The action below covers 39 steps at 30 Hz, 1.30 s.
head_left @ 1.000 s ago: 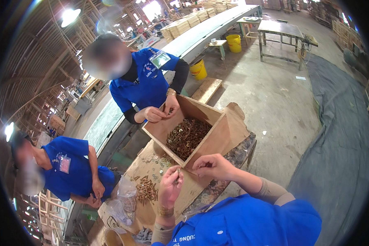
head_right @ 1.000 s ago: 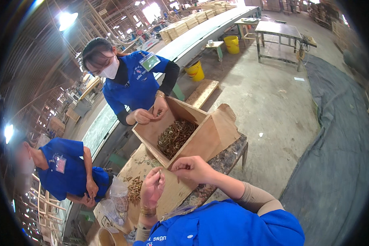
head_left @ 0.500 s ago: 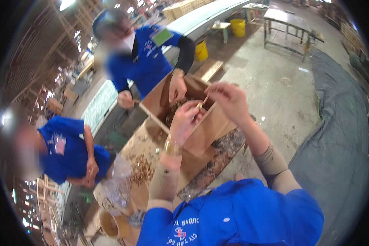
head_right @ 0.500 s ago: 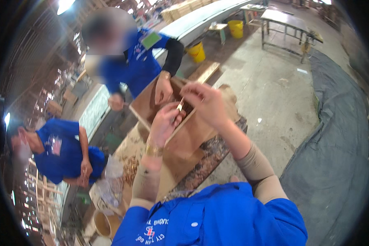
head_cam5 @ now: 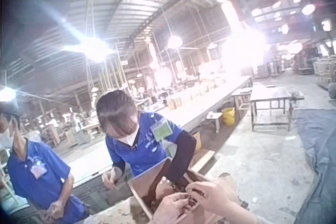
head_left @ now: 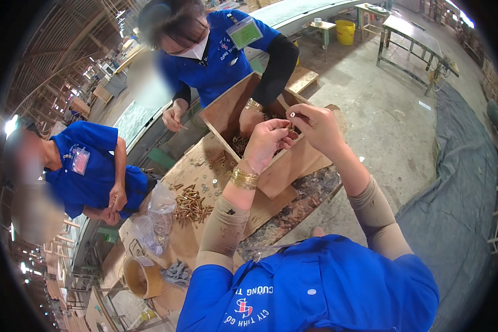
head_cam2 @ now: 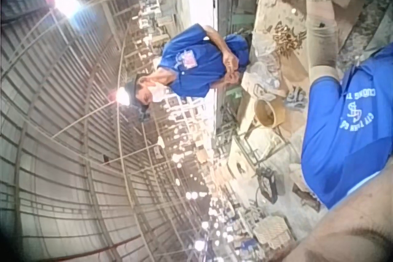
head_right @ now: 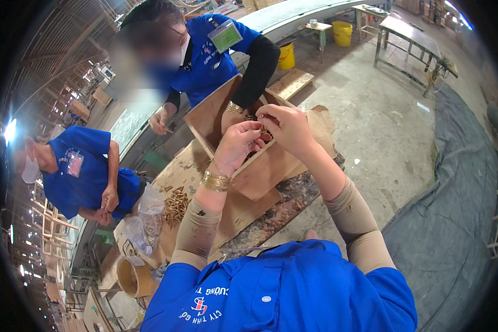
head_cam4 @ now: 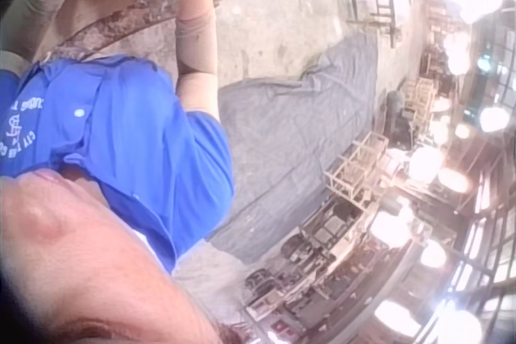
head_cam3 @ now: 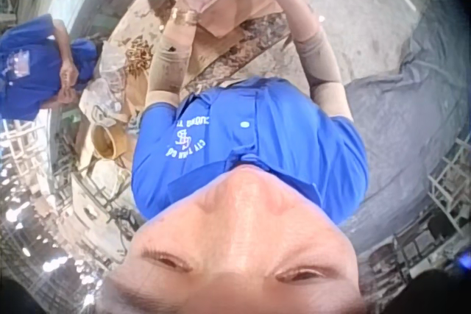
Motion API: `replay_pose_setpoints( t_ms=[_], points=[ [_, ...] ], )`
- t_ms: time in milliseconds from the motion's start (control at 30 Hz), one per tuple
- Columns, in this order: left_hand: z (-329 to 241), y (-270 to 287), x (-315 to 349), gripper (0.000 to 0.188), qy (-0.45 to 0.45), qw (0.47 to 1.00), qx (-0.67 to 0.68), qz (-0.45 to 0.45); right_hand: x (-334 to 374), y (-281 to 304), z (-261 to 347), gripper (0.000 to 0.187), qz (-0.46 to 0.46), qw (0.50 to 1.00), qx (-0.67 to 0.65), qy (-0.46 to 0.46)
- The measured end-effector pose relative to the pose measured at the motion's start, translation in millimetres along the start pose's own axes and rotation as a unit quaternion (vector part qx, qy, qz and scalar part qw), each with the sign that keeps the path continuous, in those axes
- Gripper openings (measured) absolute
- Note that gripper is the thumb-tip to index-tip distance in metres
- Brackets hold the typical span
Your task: The person picks small metal fasteners and washers from a wooden bin and table, then threads them together by hand. The assembled pieces are placed back into the bin. Coworkers perform similar actions nearby.
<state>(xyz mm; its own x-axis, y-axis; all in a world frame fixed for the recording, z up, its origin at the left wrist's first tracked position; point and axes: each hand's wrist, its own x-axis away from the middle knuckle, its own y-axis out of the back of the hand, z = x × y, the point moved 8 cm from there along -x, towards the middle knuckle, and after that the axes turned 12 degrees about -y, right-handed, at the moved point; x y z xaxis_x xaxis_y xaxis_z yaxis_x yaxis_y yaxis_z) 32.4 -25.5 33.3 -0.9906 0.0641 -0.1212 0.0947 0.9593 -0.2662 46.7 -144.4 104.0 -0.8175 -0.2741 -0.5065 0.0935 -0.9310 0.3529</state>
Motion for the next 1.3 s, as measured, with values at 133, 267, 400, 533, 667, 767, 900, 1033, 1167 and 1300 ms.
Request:
replay_pose_setpoints(
  t_ms=[133,267,400,533,667,767,900,1033,1167,1300],
  points=[
    [3.0,3.2,-6.5,0.014,0.007,1.0,-0.02,0.005,0.0,-5.4,5.8,0.01,0.012,0.997,0.055,0.048],
    [2.1,4.7,-8.6,0.013,0.02,0.998,-0.06,0.014,-0.5,-13.0,-2.3,0.011,0.022,0.993,0.095,0.064],
    [1.4,4.4,-14.5,0.013,0.037,0.996,-0.073,0.017,-1.7,-14.0,-6.3,0.009,0.019,0.991,0.112,0.076],
    [3.1,7.5,-19.1,0.012,0.035,0.997,-0.07,0.007,-2.0,-11.3,-18.8,0.011,0.046,0.991,0.12,0.025],
    [3.4,16.2,-22.2,0.013,0.036,0.995,-0.091,0.01,-3.1,8.9,-24.0,0.014,-0.037,0.994,0.105,0.01],
    [6.7,19.5,-24.2,0.014,0.043,0.994,-0.092,0.032,-3.7,24.5,-31.4,0.019,-0.039,0.997,0.066,-0.022],
    [12.1,29.5,-21.6,0.014,0.074,0.989,-0.121,0.036,-1.4,30.2,-44.7,0.019,-0.024,0.992,-0.025,-0.121],
    [14.7,37.1,-18.3,0.014,0.081,0.989,-0.12,0.018,3.6,25.4,-63.0,0.02,-0.009,0.98,-0.091,-0.177],
    [16.6,45.3,-15.4,0.015,0.082,0.992,-0.093,0.009,5.8,16.4,-60.2,0.02,0.007,0.977,-0.123,-0.176],
    [18.2,46.5,-13.0,0.017,0.098,0.992,-0.083,-0.003,6.5,12.5,-60.5,0.021,0.008,0.976,-0.131,-0.171]
  ],
)
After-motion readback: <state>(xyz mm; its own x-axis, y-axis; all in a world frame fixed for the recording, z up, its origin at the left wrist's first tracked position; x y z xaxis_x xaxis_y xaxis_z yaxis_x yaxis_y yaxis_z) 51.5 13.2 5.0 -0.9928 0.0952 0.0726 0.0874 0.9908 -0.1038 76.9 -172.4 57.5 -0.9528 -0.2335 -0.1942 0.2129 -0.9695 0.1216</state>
